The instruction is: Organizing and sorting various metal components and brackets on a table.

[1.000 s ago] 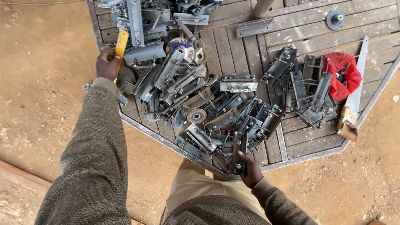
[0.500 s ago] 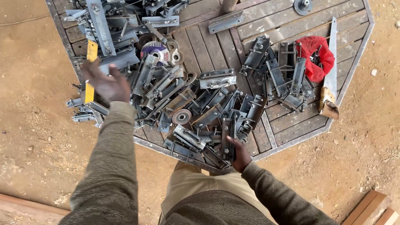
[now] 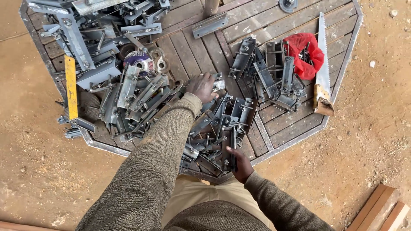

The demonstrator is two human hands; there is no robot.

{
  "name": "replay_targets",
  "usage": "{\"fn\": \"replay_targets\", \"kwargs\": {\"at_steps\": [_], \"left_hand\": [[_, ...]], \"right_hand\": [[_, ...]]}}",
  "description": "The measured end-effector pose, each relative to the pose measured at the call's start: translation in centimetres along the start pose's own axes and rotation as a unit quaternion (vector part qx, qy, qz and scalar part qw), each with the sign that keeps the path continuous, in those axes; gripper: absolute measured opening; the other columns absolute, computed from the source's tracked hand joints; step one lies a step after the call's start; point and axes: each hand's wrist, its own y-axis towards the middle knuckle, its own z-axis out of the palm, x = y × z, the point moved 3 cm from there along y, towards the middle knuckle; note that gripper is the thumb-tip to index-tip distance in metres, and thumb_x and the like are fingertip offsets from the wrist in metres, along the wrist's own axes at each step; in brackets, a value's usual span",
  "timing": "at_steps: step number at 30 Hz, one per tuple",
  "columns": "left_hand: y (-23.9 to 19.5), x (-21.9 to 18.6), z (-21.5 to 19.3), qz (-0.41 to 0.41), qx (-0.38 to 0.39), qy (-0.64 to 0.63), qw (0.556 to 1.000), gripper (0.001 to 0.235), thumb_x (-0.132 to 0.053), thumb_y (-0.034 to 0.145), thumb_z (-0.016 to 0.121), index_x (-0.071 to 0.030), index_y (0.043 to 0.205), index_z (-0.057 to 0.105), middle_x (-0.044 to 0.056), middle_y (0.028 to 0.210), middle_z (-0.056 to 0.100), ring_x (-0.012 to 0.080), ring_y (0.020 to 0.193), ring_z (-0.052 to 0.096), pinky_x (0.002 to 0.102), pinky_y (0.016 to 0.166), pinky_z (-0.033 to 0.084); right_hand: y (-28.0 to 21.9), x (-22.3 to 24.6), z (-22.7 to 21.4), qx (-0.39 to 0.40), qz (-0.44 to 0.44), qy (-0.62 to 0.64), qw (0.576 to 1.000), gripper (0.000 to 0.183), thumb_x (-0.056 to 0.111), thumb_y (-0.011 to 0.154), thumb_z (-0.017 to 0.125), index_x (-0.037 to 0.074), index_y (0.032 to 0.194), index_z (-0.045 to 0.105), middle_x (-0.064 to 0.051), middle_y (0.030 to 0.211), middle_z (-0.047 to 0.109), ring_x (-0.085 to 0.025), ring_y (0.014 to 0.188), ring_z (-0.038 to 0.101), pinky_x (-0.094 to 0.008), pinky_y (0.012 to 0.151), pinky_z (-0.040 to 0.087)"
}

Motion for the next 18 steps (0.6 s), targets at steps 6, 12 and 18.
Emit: {"fn": "replay_targets", "kwargs": {"at_steps": [6, 12, 18], "left_hand": [[3.6, 3.0, 9.2, -0.071, 0.067, 0.047, 0.994, 0.073, -0.044, 0.069, 0.088, -0.008, 0.126, 0.057, 0.016, 0.117, 0.064, 0.038, 0.111, 0.065, 0.051, 0.091, 0.049], [0.1, 0.8, 2.5, -0.06, -0.044, -0.077, 0.994, 0.048, -0.028, 0.079, 0.076, -0.009, 0.118, 0.054, 0.018, 0.112, 0.06, 0.0439, 0.104, 0.066, 0.055, 0.088, 0.051], [-1.1, 0.7, -1.0, -0.203, -0.092, -0.484, 0.846, 0.046, -0.057, 0.096, 0.066, -0.025, 0.129, 0.066, 0.002, 0.087, 0.076, 0.0209, 0.085, 0.075, 0.039, 0.087, 0.055]], "right_hand": [[-0.1, 0.1, -1.8, 0.011, 0.032, -0.055, 0.998, 0.051, 0.039, 0.084, 0.067, 0.004, 0.121, 0.07, -0.021, 0.077, 0.073, -0.025, 0.061, 0.07, -0.034, 0.048, 0.056], [1.1, -0.6, -3.8, 0.022, 0.055, -0.044, 0.997, 0.049, 0.036, 0.085, 0.07, 0.003, 0.12, 0.066, -0.028, 0.079, 0.072, -0.031, 0.06, 0.069, -0.041, 0.05, 0.057], [2.6, -0.9, -4.2, 0.039, 0.038, -0.056, 0.997, 0.052, 0.039, 0.084, 0.067, 0.002, 0.12, 0.068, -0.024, 0.077, 0.073, -0.024, 0.057, 0.066, -0.036, 0.047, 0.056]]}}
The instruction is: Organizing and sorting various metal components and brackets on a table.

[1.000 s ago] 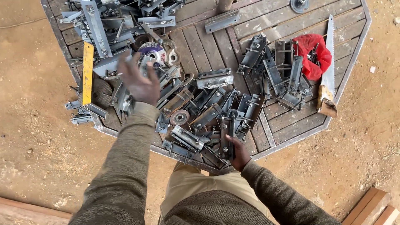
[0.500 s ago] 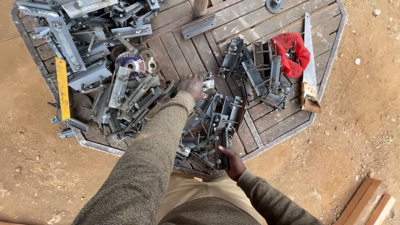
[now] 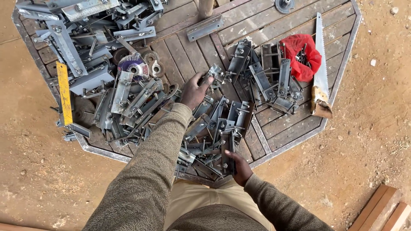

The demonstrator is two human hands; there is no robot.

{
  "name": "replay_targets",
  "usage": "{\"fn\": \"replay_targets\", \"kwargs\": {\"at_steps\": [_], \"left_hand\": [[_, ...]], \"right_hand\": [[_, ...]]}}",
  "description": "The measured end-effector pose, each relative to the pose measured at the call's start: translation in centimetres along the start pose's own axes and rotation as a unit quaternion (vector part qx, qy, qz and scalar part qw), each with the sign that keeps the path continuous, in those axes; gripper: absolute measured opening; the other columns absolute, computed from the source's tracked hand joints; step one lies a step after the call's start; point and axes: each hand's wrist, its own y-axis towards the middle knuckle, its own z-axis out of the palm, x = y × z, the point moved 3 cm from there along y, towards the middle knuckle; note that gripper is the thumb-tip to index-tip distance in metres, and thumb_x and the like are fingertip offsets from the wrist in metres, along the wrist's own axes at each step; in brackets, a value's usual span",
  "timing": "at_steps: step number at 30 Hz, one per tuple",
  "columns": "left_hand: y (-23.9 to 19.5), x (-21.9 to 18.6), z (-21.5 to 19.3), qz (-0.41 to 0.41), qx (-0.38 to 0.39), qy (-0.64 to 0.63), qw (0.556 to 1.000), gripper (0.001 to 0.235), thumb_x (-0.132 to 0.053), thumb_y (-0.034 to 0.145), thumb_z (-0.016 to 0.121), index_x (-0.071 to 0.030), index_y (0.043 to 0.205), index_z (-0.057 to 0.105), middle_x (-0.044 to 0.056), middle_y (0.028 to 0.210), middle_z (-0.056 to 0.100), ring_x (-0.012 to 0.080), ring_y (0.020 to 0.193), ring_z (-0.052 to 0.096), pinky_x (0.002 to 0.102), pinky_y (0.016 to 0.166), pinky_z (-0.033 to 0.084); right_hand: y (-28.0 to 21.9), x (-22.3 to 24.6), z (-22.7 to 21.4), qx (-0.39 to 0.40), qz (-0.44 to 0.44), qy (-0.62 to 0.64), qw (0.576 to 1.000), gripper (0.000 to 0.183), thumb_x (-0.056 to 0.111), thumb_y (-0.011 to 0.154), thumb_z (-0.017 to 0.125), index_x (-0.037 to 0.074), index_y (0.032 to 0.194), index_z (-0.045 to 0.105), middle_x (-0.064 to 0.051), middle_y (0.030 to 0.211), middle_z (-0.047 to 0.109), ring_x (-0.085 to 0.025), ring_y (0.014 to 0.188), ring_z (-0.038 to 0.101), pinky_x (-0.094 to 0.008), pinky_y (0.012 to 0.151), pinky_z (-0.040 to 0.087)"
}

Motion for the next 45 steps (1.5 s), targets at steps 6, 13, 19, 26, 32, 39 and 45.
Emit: {"fn": "replay_targets", "kwargs": {"at_steps": [6, 13, 19, 26, 32, 39, 45], "left_hand": [[-2.4, -3.9, 2.5, -0.095, 0.116, -0.435, 0.888, 0.032, -0.039, 0.104, 0.058, -0.008, 0.103, 0.067, 0.02, 0.084, 0.075, 0.0257, 0.071, 0.077, 0.038, 0.061, 0.065], [2.4, -3.6, 10.0, 0.015, 0.084, -0.247, 0.965, 0.036, -0.034, 0.099, 0.068, -0.011, 0.125, 0.059, 0.012, 0.098, 0.066, 0.0214, 0.087, 0.072, 0.036, 0.075, 0.059], [7.3, -4.8, 17.1, 0.187, -0.002, 0.059, 0.981, 0.067, -0.025, 0.1, 0.066, -0.009, 0.155, 0.032, 0.028, 0.139, 0.048, 0.0526, 0.124, 0.058, 0.061, 0.103, 0.051], [5.4, -4.2, 17.2, 0.208, 0.056, 0.241, 0.946, 0.049, -0.003, 0.092, 0.065, 0.001, 0.14, 0.055, 0.027, 0.151, 0.047, 0.047, 0.137, 0.051, 0.051, 0.115, 0.043], [0.0, -2.6, 13.6, 0.167, 0.067, 0.196, 0.964, 0.054, -0.002, 0.098, 0.059, 0.003, 0.15, 0.044, 0.029, 0.159, 0.037, 0.0465, 0.145, 0.04, 0.053, 0.119, 0.04], [-7.9, -0.3, 10.1, 0.113, -0.036, 0.186, 0.975, 0.045, -0.012, 0.099, 0.059, 0.002, 0.141, 0.051, 0.028, 0.143, 0.052, 0.0447, 0.135, 0.052, 0.054, 0.109, 0.047], [-14.7, 6.1, 11.0, 0.113, -0.165, 0.26, 0.945, 0.037, -0.028, 0.094, 0.064, -0.013, 0.127, 0.057, 0.006, 0.116, 0.054, 0.03, 0.111, 0.062, 0.045, 0.087, 0.054]], "right_hand": [[-0.4, 0.5, 0.5, -0.029, 0.009, 0.004, 1.0, 0.049, 0.037, 0.081, 0.071, 0.0, 0.113, 0.072, -0.022, 0.074, 0.072, -0.025, 0.056, 0.065, -0.036, 0.045, 0.053], [-2.2, 2.4, 1.8, -0.054, 0.009, 0.042, 0.998, 0.039, 0.032, 0.081, 0.075, 0.0, 0.103, 0.072, -0.021, 0.074, 0.071, -0.028, 0.058, 0.066, -0.039, 0.048, 0.053], [0.8, -1.0, -4.6, -0.052, -0.014, 0.051, 0.997, 0.048, 0.031, 0.085, 0.075, 0.005, 0.123, 0.064, -0.024, 0.086, 0.074, -0.025, 0.06, 0.065, -0.038, 0.054, 0.056], [-1.7, 6.6, -3.4, -0.064, -0.071, 0.023, 0.995, 0.059, 0.052, 0.094, 0.054, 0.005, 0.129, 0.066, -0.022, 0.099, 0.074, -0.023, 0.068, 0.07, -0.033, 0.051, 0.059], [-0.2, 12.2, -4.6, -0.031, -0.165, 0.079, 0.983, 0.063, 0.056, 0.105, 0.032, 0.006, 0.131, 0.062, -0.018, 0.114, 0.074, -0.025, 0.069, 0.072, -0.033, 0.048, 0.061], [1.9, 17.3, -5.7, 0.006, -0.241, 0.099, 0.965, 0.058, 0.055, 0.102, 0.045, 0.01, 0.135, 0.061, -0.02, 0.111, 0.072, -0.03, 0.071, 0.074, -0.038, 0.046, 0.063], [2.9, 20.4, -6.3, -0.076, -0.322, 0.022, 0.943, 0.048, 0.038, 0.106, 0.052, 0.016, 0.148, 0.046, -0.021, 0.116, 0.07, -0.034, 0.083, 0.075, -0.037, 0.055, 0.063]]}}
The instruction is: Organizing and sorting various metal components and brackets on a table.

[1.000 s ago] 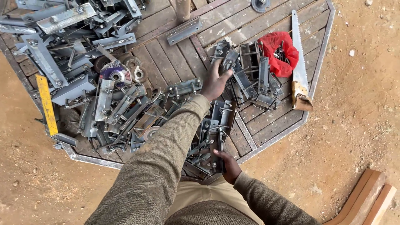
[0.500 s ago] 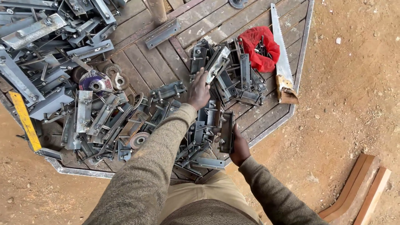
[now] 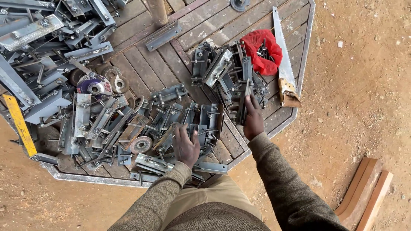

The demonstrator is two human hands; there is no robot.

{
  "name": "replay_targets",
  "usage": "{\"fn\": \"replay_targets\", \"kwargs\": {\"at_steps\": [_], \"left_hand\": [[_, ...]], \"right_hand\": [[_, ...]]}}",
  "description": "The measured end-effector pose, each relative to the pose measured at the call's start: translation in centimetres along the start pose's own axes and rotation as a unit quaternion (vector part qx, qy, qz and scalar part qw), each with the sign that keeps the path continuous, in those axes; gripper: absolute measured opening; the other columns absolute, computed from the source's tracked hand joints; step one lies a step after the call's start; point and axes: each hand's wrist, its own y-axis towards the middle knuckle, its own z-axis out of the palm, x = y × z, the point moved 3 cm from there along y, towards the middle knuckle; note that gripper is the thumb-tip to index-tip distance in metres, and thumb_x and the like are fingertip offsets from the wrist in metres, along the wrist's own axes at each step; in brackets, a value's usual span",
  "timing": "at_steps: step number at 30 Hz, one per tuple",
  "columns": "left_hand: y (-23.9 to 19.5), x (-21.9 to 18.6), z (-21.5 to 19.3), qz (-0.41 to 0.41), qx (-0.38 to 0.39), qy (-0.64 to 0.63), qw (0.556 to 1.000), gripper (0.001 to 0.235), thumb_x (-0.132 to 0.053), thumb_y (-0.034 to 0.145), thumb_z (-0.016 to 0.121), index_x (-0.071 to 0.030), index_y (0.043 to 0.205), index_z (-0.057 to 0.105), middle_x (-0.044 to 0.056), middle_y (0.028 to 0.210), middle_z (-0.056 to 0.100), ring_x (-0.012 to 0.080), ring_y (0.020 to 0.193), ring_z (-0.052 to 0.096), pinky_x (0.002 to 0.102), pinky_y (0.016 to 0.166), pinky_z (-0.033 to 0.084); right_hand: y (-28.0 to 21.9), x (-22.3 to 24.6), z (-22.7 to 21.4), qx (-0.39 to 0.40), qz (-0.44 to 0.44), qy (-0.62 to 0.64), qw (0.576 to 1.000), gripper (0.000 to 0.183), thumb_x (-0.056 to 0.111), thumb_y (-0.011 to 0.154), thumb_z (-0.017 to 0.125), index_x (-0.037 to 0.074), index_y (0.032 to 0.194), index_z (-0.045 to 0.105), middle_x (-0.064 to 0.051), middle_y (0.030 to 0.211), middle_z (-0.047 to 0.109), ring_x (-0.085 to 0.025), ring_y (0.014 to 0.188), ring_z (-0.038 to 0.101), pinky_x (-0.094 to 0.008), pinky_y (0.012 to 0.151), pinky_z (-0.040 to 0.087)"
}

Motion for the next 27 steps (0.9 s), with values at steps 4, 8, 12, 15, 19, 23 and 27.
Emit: {"fn": "replay_targets", "kwargs": {"at_steps": [4, 8, 12, 15, 19, 23, 27], "left_hand": [[-3.1, 0.0, -0.1, -0.032, 0.057, 0.041, 0.997, 0.047, -0.031, 0.091, 0.068, -0.009, 0.13, 0.054, 0.011, 0.119, 0.053, 0.0367, 0.116, 0.06, 0.049, 0.09, 0.054], [-3.7, 0.0, -0.6, -0.123, 0.232, 0.038, 0.964, 0.059, -0.033, 0.097, 0.061, -0.001, 0.142, 0.04, 0.024, 0.131, 0.049, 0.0451, 0.116, 0.061, 0.058, 0.098, 0.055], [-4.4, 4.2, 2.5, -0.13, 0.231, 0.047, 0.963, 0.063, -0.043, 0.088, 0.07, -0.005, 0.134, 0.049, 0.021, 0.123, 0.059, 0.0461, 0.107, 0.067, 0.06, 0.092, 0.054], [-3.8, 3.5, 1.9, -0.127, 0.247, 0.035, 0.96, 0.066, -0.046, 0.085, 0.075, -0.004, 0.13, 0.051, 0.024, 0.123, 0.061, 0.0468, 0.103, 0.07, 0.059, 0.089, 0.057], [-2.7, 1.6, 0.5, -0.144, 0.315, 0.049, 0.937, 0.073, -0.043, 0.09, 0.071, 0.0, 0.14, 0.041, 0.029, 0.138, 0.051, 0.0468, 0.11, 0.067, 0.058, 0.092, 0.06], [-2.5, 2.4, 2.0, -0.139, 0.336, 0.09, 0.927, 0.069, -0.044, 0.09, 0.072, 0.0, 0.134, 0.042, 0.028, 0.122, 0.061, 0.0452, 0.105, 0.07, 0.058, 0.087, 0.06], [-2.6, 3.5, 3.0, -0.126, 0.342, 0.092, 0.927, 0.062, -0.042, 0.091, 0.069, 0.0, 0.129, 0.043, 0.03, 0.11, 0.068, 0.0471, 0.101, 0.072, 0.059, 0.084, 0.059]], "right_hand": [[1.4, 1.6, 0.1, -0.05, -0.069, -0.043, 0.995, 0.055, 0.04, 0.103, 0.062, 0.014, 0.148, 0.044, -0.021, 0.114, 0.07, -0.032, 0.084, 0.074, -0.036, 0.059, 0.06], [3.4, 2.4, -1.2, -0.076, -0.145, -0.106, 0.981, 0.058, 0.037, 0.104, 0.067, 0.013, 0.15, 0.041, -0.017, 0.111, 0.071, -0.026, 0.084, 0.072, -0.033, 0.06, 0.059], [4.6, 3.0, -1.9, -0.105, -0.216, -0.158, 0.958, 0.057, 0.035, 0.105, 0.072, 0.011, 0.149, 0.043, -0.02, 0.114, 0.067, -0.027, 0.091, 0.067, -0.037, 0.071, 0.058], [4.7, 3.6, -1.0, -0.122, -0.254, -0.217, 0.935, 0.055, 0.034, 0.103, 0.076, 0.012, 0.146, 0.049, -0.022, 0.117, 0.067, -0.029, 0.102, 0.066, -0.043, 0.084, 0.059], [7.6, 2.8, -1.5, -0.171, -0.247, -0.323, 0.897, 0.058, 0.039, 0.101, 0.077, 0.013, 0.146, 0.051, -0.023, 0.119, 0.071, -0.036, 0.109, 0.071, -0.047, 0.092, 0.057], [9.7, 1.4, -0.2, -0.137, -0.199, -0.529, 0.814, 0.054, 0.043, 0.098, 0.068, 0.028, 0.146, 0.048, -0.013, 0.132, 0.067, -0.038, 0.117, 0.066, -0.056, 0.1, 0.05], [10.4, -0.7, -1.2, -0.071, -0.16, -0.61, 0.773, 0.054, 0.046, 0.092, 0.069, 0.024, 0.14, 0.061, -0.001, 0.154, 0.05, -0.036, 0.127, 0.059, -0.053, 0.104, 0.049]]}}
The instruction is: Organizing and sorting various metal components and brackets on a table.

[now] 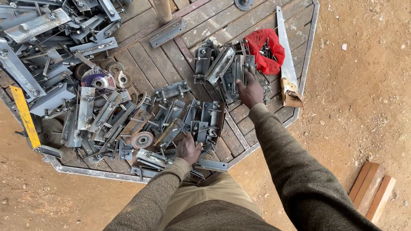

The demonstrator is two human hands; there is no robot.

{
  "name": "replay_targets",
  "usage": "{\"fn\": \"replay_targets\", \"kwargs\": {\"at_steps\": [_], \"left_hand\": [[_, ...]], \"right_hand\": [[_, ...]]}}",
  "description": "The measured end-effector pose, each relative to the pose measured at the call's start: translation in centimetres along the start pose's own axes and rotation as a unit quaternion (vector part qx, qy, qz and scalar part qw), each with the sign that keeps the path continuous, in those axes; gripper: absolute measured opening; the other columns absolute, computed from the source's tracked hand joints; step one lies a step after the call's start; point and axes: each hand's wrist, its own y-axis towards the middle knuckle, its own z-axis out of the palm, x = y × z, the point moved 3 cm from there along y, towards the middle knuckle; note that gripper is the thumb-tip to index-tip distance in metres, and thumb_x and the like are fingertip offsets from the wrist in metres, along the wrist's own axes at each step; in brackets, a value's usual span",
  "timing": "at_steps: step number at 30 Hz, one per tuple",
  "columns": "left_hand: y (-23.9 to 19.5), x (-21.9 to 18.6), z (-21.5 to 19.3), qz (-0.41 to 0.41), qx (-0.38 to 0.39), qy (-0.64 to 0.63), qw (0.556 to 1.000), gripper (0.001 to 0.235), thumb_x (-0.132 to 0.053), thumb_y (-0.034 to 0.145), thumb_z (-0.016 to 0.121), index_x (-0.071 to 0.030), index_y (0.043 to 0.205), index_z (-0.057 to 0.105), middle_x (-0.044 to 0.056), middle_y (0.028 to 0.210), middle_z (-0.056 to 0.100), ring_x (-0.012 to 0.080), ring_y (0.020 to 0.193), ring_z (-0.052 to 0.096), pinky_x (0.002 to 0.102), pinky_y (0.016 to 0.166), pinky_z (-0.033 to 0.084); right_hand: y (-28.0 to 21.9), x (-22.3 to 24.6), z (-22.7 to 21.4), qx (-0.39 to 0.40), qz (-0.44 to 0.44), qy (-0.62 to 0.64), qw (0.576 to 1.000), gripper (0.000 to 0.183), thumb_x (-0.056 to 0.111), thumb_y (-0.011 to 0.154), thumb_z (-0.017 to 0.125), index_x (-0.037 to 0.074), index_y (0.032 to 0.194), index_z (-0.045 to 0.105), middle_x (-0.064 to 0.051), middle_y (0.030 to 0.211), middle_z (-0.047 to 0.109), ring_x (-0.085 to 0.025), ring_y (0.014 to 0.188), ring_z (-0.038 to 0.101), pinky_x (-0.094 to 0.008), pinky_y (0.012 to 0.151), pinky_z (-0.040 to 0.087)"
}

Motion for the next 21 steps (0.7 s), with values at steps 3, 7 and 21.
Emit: {"fn": "replay_targets", "kwargs": {"at_steps": [3, 7, 21], "left_hand": [[-2.6, -1.7, -5.3, -0.032, 0.016, -0.132, 0.991, 0.065, -0.038, 0.091, 0.069, 0.0, 0.139, 0.045, 0.029, 0.127, 0.064, 0.0483, 0.116, 0.066, 0.058, 0.096, 0.055], [-1.9, 0.8, -4.3, -0.039, 0.012, -0.189, 0.981, 0.049, -0.035, 0.09, 0.066, -0.013, 0.132, 0.055, 0.018, 0.121, 0.066, 0.0429, 0.117, 0.065, 0.057, 0.099, 0.053], [-1.9, -2.2, -5.0, -0.042, 0.024, -0.019, 0.999, 0.071, -0.056, 0.086, 0.074, -0.003, 0.126, 0.05, 0.024, 0.127, 0.057, 0.0429, 0.12, 0.062, 0.056, 0.098, 0.054]], "right_hand": [[-2.5, 0.0, -1.4, -0.05, -0.022, 0.089, 0.995, 0.049, 0.029, 0.097, 0.067, 0.01, 0.141, 0.059, -0.019, 0.15, 0.052, -0.044, 0.131, 0.054, -0.055, 0.108, 0.045], [-7.3, -1.3, -0.7, -0.066, 0.025, 0.128, 0.989, 0.044, 0.028, 0.102, 0.063, 0.012, 0.143, 0.059, -0.017, 0.141, 0.06, -0.037, 0.128, 0.059, -0.049, 0.108, 0.046], [-18.8, -6.3, 9.3, 0.212, 0.2, 0.154, 0.944, 0.062, 0.048, 0.089, 0.074, 0.022, 0.141, 0.055, -0.009, 0.135, 0.067, -0.024, 0.118, 0.067, -0.041, 0.106, 0.053]]}}
